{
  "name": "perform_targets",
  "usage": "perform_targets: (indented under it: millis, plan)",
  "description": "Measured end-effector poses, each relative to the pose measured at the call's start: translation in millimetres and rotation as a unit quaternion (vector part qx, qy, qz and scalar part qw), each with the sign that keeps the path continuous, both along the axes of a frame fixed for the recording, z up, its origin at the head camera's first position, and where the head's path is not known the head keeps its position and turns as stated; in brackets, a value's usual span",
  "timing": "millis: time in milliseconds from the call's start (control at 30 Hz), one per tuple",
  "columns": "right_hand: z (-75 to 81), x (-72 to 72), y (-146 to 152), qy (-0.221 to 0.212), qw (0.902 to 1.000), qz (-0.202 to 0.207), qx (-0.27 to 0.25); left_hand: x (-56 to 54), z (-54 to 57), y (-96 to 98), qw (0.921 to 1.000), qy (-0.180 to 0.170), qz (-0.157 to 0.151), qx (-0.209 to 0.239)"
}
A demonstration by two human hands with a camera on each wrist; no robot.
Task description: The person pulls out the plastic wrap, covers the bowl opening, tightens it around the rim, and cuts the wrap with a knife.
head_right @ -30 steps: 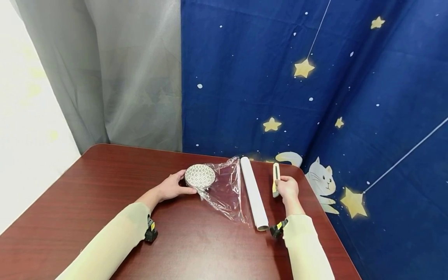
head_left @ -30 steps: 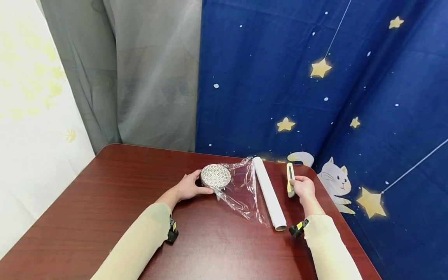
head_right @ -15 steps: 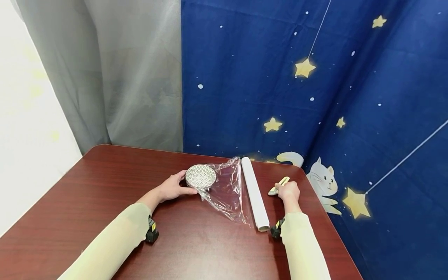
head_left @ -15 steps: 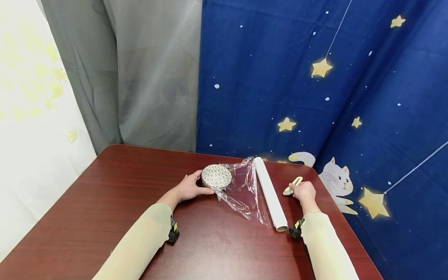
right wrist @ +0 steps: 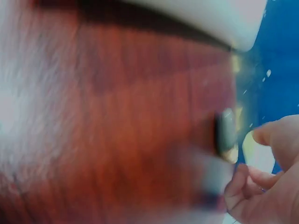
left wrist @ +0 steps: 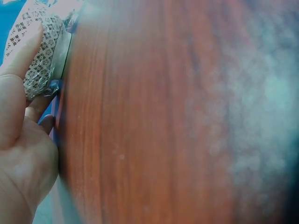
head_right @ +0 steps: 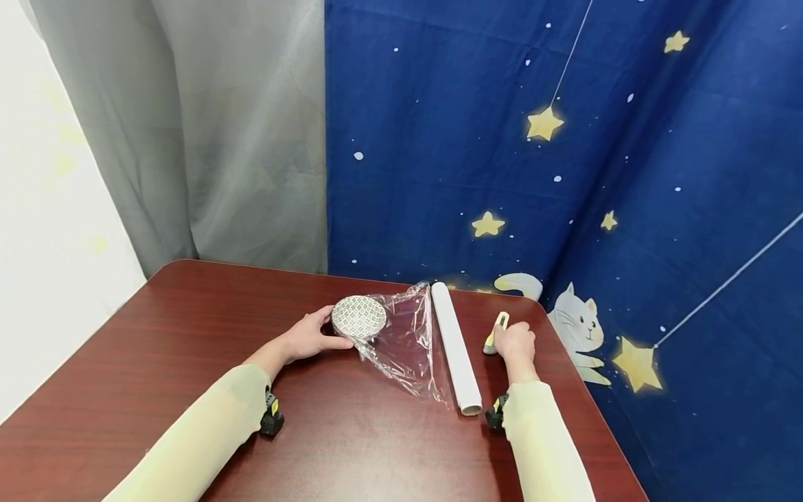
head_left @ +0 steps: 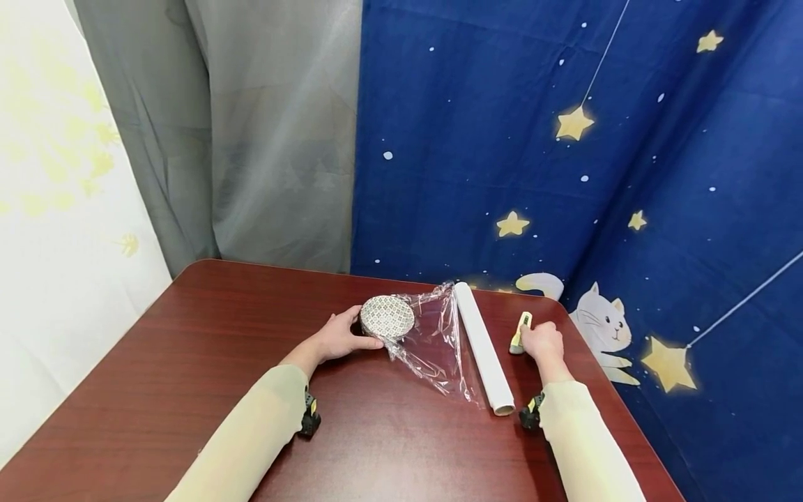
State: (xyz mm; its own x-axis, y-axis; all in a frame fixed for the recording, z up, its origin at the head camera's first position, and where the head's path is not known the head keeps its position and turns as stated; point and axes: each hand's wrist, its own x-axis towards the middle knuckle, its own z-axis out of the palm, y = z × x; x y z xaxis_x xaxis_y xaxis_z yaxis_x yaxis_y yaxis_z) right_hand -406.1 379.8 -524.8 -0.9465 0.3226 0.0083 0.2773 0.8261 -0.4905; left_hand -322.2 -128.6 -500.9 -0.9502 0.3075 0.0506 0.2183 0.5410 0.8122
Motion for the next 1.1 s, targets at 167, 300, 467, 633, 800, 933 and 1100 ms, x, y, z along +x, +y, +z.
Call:
perform_targets:
  millis: [167,300,467,633,800,933,1100]
  plan:
    - [63.7,34.4,-70.8,0.105,0.9923,0.055,-0.035,0.8,-0.6,-0.3,1.0,0.004,0.002,0.002]
    - [103.2,59.6,-139.6,0.168,0.9723,0.157,-0.042,0.0,-1.6,-0.8,1.0,0.0,0.001,0.005]
    - [113.3,66.4,-199.9,0.15,0.9429,0.297,-0.017,-0.2,-1.0,-1.0,1.0,0.0,0.0,0.006]
    - [104.4,70.3,-234.2,0.069,0.9201,0.385,-0.008,-0.1,-1.2,-0.9,1.0,0.004,0.0,0.004]
    - [88.9,67.1,-241.7,0.018,0.9262,0.375,-0.031,-0.7,-3.6,-0.7,1.0,0.007,-0.001,-0.001]
    - [79.4,64.1,-239.3,-0.013,0.9297,0.366,-0.04,-0.2,-2.6,-0.6,1.0,0.004,0.0,0.0]
    - [69.5,64.0,-233.7,-0.05,0.9194,0.387,-0.046,0.9,-0.4,-0.3,1.0,0.0,0.0,-0.002]
